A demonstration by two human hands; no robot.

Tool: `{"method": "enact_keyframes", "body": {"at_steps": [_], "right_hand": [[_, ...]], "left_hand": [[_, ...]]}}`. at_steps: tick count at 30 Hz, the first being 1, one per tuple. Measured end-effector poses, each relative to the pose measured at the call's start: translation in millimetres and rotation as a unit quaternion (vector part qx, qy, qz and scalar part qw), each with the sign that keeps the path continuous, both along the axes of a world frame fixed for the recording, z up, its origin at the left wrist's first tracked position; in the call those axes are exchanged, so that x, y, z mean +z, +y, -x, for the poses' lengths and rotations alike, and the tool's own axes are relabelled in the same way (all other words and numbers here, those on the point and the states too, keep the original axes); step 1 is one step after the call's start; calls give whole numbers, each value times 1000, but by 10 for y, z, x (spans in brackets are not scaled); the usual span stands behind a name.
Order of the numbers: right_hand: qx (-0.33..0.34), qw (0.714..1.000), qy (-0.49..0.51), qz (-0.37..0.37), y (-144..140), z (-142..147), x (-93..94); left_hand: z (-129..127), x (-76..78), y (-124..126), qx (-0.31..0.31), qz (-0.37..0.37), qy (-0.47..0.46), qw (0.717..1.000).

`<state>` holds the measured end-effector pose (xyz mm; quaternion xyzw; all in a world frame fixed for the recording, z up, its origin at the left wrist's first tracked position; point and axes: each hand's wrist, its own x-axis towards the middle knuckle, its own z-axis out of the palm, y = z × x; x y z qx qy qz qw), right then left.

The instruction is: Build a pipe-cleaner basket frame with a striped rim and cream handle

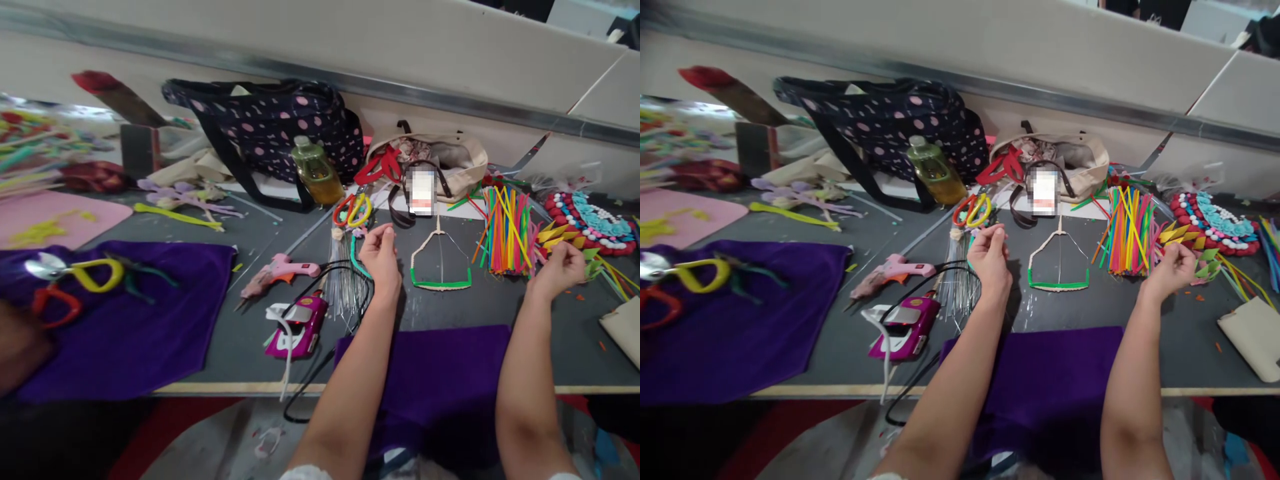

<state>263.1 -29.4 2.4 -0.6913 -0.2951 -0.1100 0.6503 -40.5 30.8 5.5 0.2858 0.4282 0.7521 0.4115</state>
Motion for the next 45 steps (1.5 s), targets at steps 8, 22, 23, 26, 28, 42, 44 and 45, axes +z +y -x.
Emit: {"method": "enact_keyframes", "body": {"at_steps": [8,22,23,26,28,42,44,45], "right_hand": [[-22,952,-62,298,-33,92,-6],[-27,879,-73,471,33,69,49],[-11,880,-70,470,23,61,58],[23,895,-49,442,11,52,59],[10,902,-41,430,26,57,35],[-37,878,-49,475,132,44,-102],[-33,876,-54,478,130,40,-112],[-43,877,-54,476,127,44,-111]], "left_hand": [[-16,17,-19,-13,0,1,1000],[-79,24,-72,-69,26,4,997],[-78,22,-72,-72,27,4,997],[-80,17,-73,-79,29,3,996],[-87,12,-75,-83,31,2,996],[-100,-23,-71,-106,44,4,993],[-105,-26,-72,-110,46,3,993],[-106,-27,-72,-111,47,2,993]]}}
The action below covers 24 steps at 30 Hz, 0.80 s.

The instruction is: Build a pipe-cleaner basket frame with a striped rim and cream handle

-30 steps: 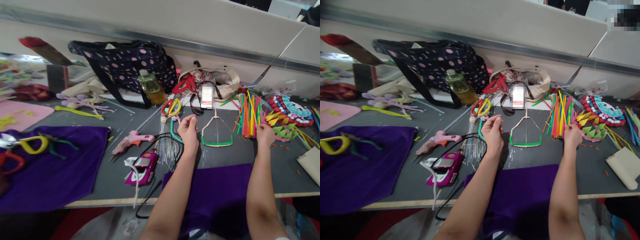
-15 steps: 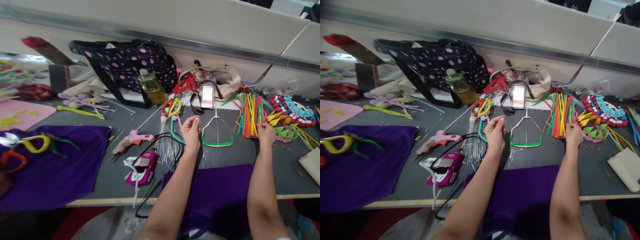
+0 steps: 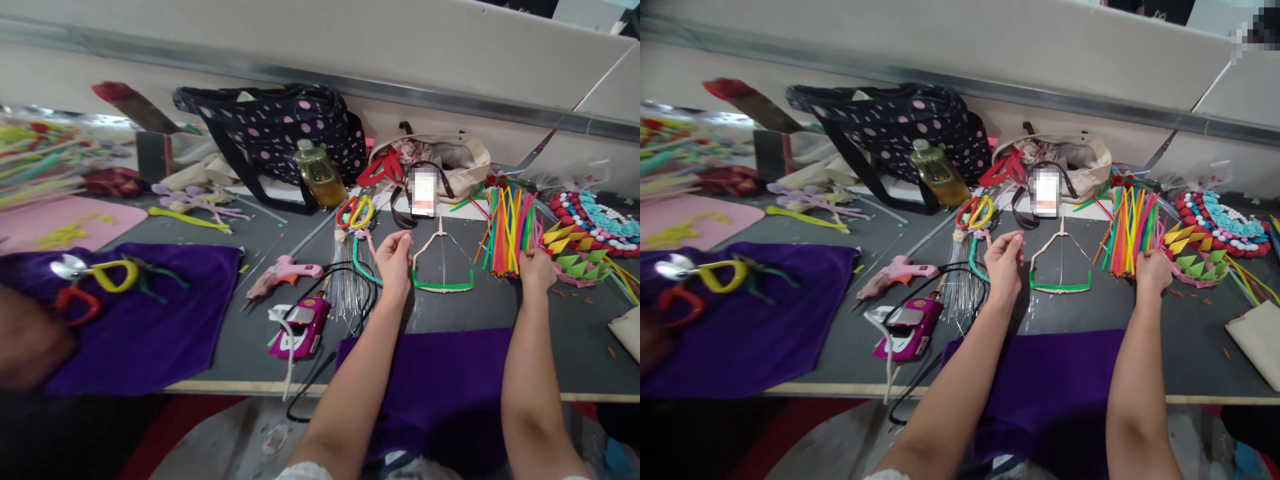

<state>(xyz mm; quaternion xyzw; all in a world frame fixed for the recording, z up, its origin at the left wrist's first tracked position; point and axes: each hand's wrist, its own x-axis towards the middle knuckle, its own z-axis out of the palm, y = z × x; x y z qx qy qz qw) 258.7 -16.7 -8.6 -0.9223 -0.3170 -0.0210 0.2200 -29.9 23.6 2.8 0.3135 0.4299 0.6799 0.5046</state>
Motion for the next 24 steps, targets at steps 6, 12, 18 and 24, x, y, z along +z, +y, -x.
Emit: {"method": "enact_keyframes", "body": {"at_steps": [6,12,18,24], "right_hand": [[-32,988,-62,-137,-66,31,84],[20,966,-72,-247,-115,24,128],[102,877,28,-468,-103,308,257],[228,856,96,-453,-75,703,290]], "left_hand": [[-32,-1,-27,-8,8,1,1000],[-149,-66,-83,-104,14,40,994],[-187,-99,-106,-155,18,52,986],[-245,-122,-154,-201,30,60,977]]}}
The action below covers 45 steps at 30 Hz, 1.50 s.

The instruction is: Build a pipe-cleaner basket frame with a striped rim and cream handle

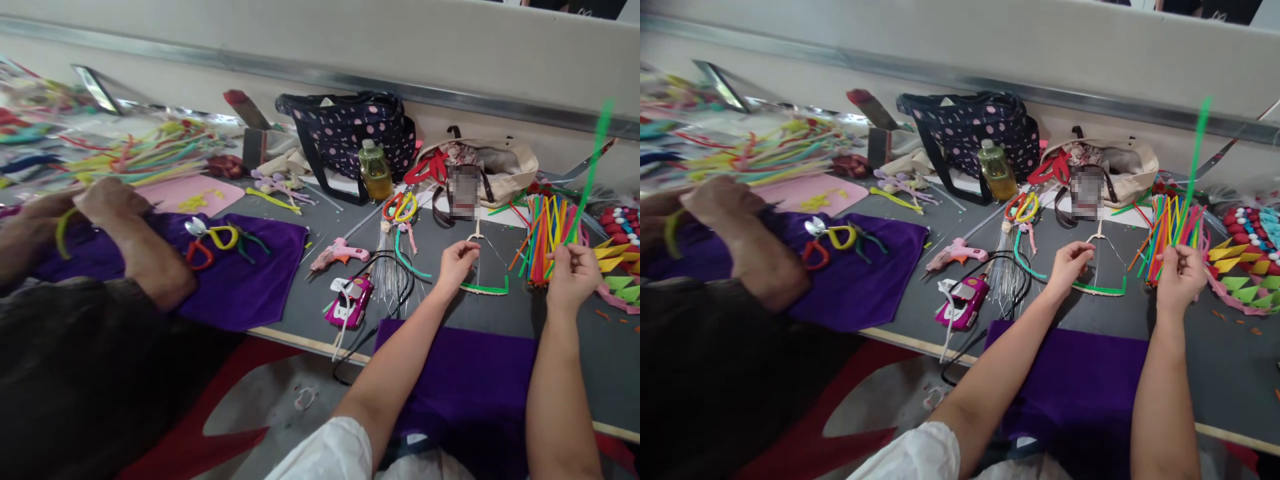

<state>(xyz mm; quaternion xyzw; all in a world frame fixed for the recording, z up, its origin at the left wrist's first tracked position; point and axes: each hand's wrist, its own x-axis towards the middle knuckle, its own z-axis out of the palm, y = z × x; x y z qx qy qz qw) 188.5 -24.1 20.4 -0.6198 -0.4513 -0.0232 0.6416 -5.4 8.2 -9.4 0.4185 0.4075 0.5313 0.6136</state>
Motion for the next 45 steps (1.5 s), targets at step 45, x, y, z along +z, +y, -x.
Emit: {"method": "enact_keyframes", "body": {"at_steps": [45], "right_hand": [[67,951,-290,80,9,294,-128]], "left_hand": [[5,99,-14,40,1,-169,985]]}}
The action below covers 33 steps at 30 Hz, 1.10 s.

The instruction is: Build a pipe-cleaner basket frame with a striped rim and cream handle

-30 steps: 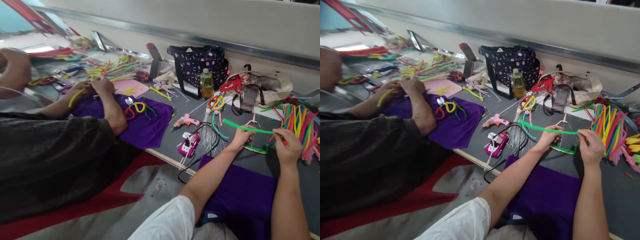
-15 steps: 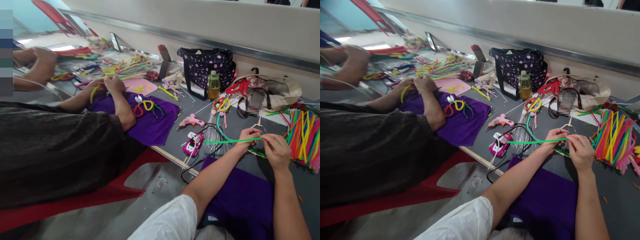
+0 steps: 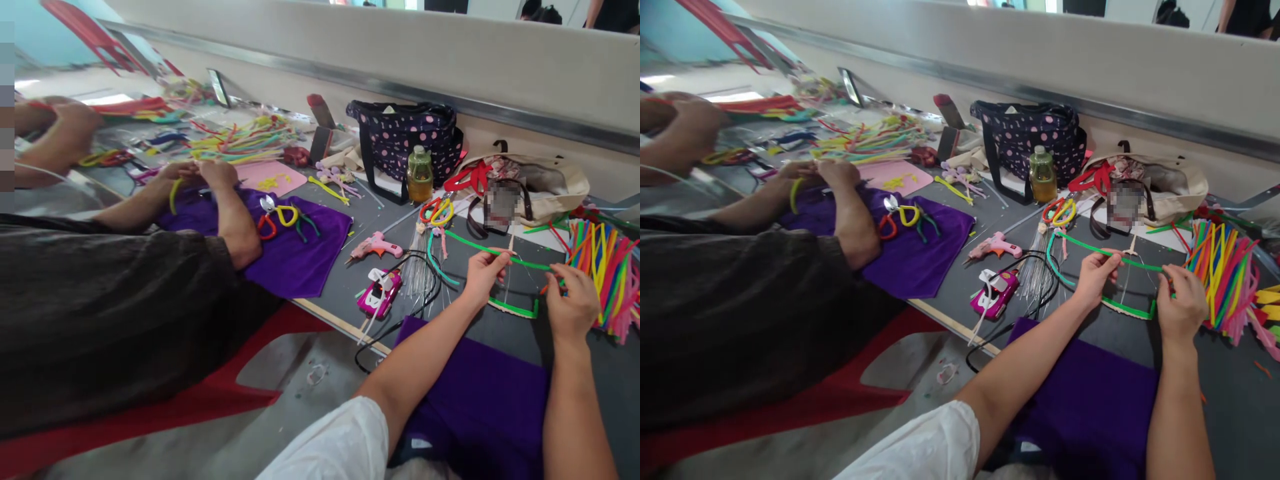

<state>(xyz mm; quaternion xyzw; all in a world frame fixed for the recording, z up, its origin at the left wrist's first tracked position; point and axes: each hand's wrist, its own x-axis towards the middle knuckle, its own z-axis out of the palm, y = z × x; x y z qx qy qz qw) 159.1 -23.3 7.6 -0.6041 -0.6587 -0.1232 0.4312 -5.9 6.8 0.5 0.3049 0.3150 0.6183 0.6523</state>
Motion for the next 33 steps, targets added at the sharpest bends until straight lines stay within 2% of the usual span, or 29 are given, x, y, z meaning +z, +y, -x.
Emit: {"method": "enact_keyframes", "body": {"at_steps": [3,6,7,9,11,12,13,15,20,23,26,28,30,33], "right_hand": [[-37,996,77,-4,-22,70,9],[-11,974,205,92,-11,147,-13],[20,951,275,139,-1,179,-21],[94,871,437,203,18,254,-26],[142,788,566,197,29,331,-15],[152,762,602,181,29,365,-5],[154,749,624,163,27,393,5],[140,745,639,130,19,429,23],[103,768,629,66,10,439,36],[96,772,626,50,14,440,38],[128,759,633,85,12,457,41],[145,752,634,108,12,463,38],[136,754,634,102,17,437,30],[108,745,655,63,48,307,11]], "left_hand": [[27,-17,40,24,11,-23,999],[42,-27,63,29,19,-41,999],[42,-28,63,24,22,-45,998],[33,-29,52,3,28,-53,998],[13,-28,29,-29,32,-55,998],[2,-28,18,-43,33,-53,997],[-8,-29,10,-51,33,-49,997],[-17,-34,9,-31,36,-43,998],[53,-51,89,99,68,-20,993],[113,-37,129,130,65,-1,989],[140,-10,132,123,49,18,991],[143,-5,127,98,36,30,994],[149,-17,129,57,21,49,997],[177,-58,147,11,-5,163,987]]}}
